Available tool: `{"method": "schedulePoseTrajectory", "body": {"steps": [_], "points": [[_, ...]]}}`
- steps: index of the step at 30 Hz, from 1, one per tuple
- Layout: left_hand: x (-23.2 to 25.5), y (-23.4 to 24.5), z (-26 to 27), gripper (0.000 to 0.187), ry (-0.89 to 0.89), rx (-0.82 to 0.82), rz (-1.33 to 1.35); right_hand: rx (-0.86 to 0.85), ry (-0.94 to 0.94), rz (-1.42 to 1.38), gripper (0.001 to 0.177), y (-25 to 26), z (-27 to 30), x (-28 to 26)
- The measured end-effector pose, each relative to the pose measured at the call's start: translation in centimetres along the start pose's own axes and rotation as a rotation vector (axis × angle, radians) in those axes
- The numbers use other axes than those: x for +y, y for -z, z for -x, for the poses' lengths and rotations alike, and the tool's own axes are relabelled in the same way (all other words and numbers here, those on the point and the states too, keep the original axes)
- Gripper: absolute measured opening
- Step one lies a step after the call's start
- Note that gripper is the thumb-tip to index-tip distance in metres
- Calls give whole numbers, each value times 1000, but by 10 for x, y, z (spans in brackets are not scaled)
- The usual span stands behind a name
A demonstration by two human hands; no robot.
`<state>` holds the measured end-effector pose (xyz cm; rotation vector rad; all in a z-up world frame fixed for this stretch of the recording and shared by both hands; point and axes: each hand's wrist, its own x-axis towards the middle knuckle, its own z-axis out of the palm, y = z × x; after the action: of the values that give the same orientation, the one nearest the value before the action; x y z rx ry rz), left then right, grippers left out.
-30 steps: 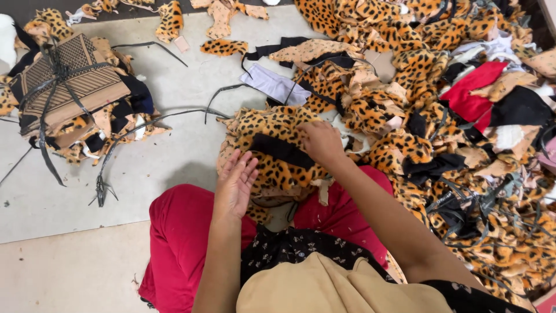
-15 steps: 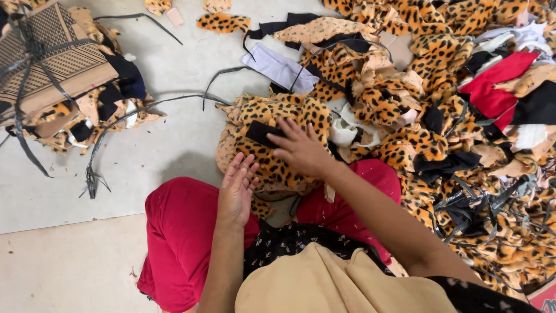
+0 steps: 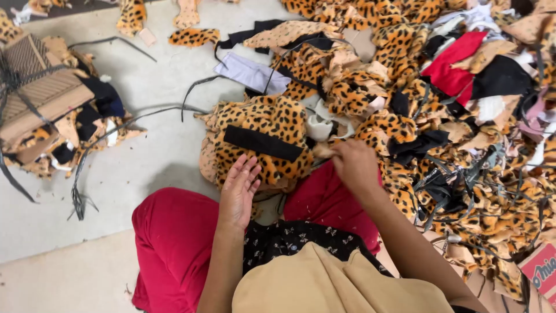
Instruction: Sorting through a large pile of leopard-print fabric scraps on the floor
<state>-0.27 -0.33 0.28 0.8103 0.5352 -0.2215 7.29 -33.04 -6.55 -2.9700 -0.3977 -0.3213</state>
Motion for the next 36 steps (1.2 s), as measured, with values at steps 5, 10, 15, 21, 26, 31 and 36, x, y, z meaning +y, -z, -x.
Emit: {"method": "schedulePoseTrajectory", "body": {"steps": [5,10,15,21,26,31,36], "points": [[-8,-2,5,51,10,14,-41,33,-151,196,29,43,-20,66],[-24,-10,0,50,-5,-15,-53,141,-46,345,24,44,-34,98],[-27,-27,4,49,3,-47,-107,137,-11,60,13,42,-31,122],[-9,-59,19,57,107,-137,-226,27,-462,-1211,9,198,-26,70],[2,-96,32,68,149,-384,-411,72,-503,-1874,9,246,-18,23],[-9,-99,31,73,171,-526,-463,-78,-481,-2019,13,247,-28,-11],[-23,-83,31,62,190,-463,-225,-320,-685,-2140,27,251,-52,-95]]}}
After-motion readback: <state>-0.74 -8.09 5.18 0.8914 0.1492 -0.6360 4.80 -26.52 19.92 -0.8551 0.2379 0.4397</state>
